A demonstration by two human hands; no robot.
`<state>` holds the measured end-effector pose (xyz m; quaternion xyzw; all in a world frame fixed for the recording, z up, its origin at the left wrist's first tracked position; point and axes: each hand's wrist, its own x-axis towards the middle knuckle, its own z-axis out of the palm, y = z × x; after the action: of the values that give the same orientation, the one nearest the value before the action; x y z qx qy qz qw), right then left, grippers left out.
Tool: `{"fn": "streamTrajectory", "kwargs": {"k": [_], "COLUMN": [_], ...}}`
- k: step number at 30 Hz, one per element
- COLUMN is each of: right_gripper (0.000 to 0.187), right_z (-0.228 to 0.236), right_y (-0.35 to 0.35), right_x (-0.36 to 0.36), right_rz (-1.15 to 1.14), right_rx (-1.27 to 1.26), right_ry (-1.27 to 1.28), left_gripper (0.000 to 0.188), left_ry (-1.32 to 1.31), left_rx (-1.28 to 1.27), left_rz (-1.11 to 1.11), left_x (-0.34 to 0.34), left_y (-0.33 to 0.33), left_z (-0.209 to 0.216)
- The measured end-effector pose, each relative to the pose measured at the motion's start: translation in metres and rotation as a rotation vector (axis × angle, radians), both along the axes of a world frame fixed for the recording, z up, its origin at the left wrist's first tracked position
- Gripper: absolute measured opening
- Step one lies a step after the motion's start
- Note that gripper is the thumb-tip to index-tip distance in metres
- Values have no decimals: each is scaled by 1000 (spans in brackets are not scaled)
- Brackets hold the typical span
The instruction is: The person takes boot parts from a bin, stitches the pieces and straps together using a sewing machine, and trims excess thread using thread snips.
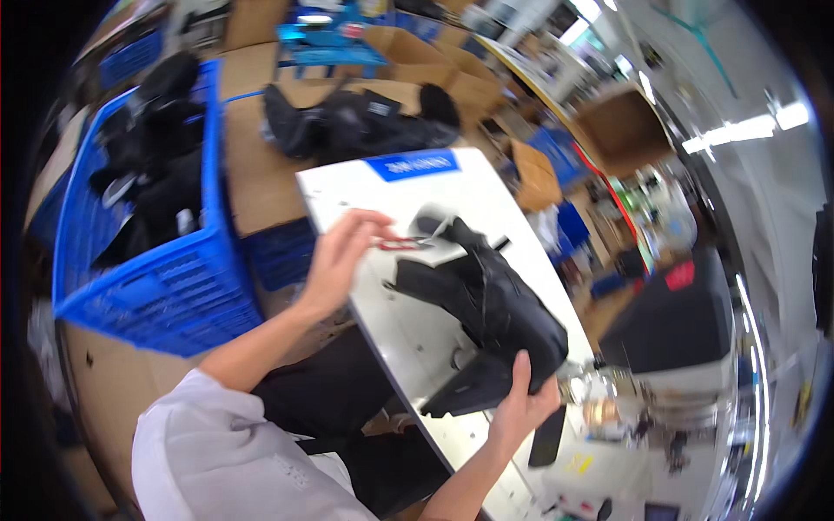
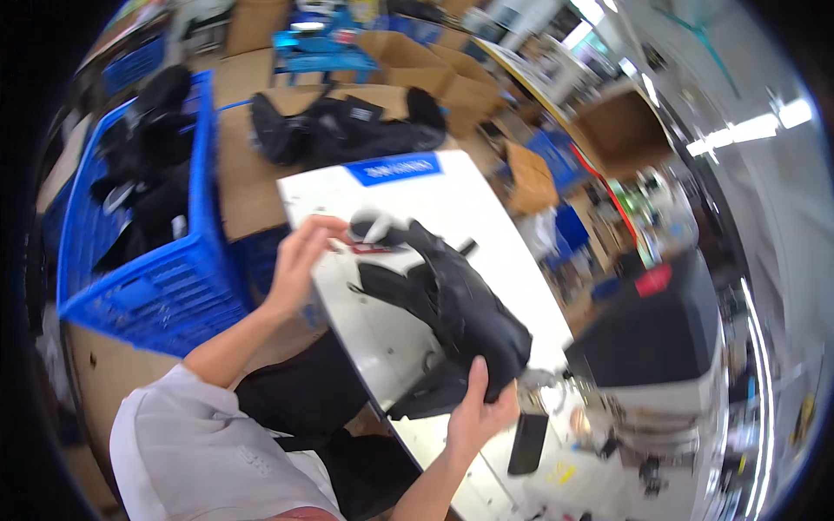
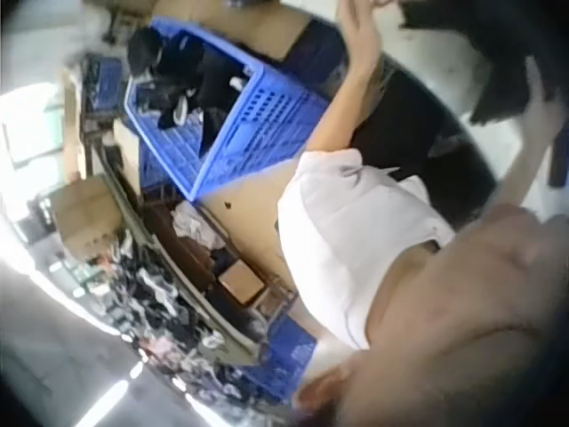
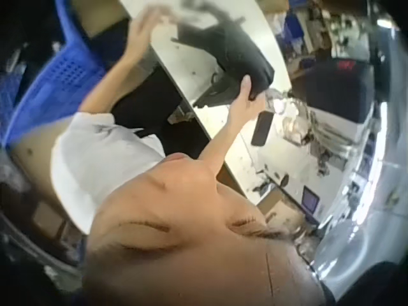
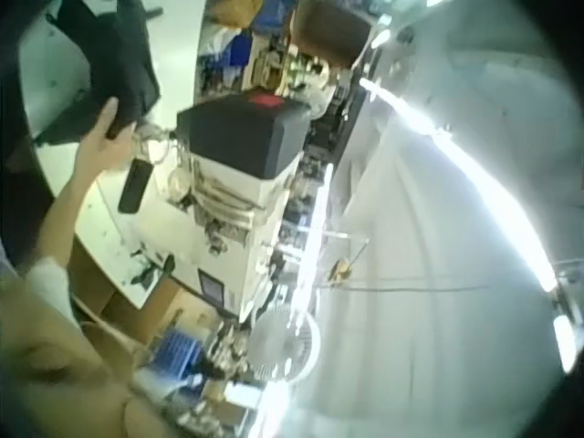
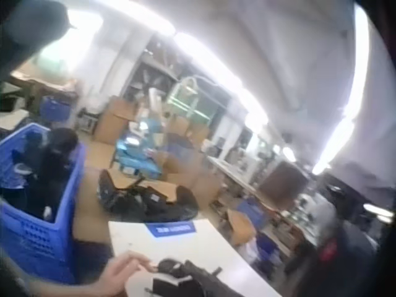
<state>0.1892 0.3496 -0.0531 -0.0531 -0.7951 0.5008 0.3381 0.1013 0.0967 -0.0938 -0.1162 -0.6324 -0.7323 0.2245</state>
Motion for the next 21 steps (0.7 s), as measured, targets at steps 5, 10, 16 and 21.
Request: {"fn": "streamTrajectory", "kwargs": {"k": [5,10,16,21], "right_gripper": [25,36,33,34], "right_z": [15,-5,-8,57], "right_y": [23,51,45,13], "right_x": [-3,-14,2,53], "right_rz": [141,416,-244,129], "right_rx": [-656,-1310,521,653], "right_ry": [16,-211,-621,-101], "left_gripper": [36,64,23,22], "left_ry": [-43,186,134,411], "left_rx": [-160,-9,-339,-326], "left_rz": [-64,-232,104,-45], "left_x": [-10,-23,-31,2], "left_y": [21,49,39,91], "left_z": [-38,-46,12,40]}}
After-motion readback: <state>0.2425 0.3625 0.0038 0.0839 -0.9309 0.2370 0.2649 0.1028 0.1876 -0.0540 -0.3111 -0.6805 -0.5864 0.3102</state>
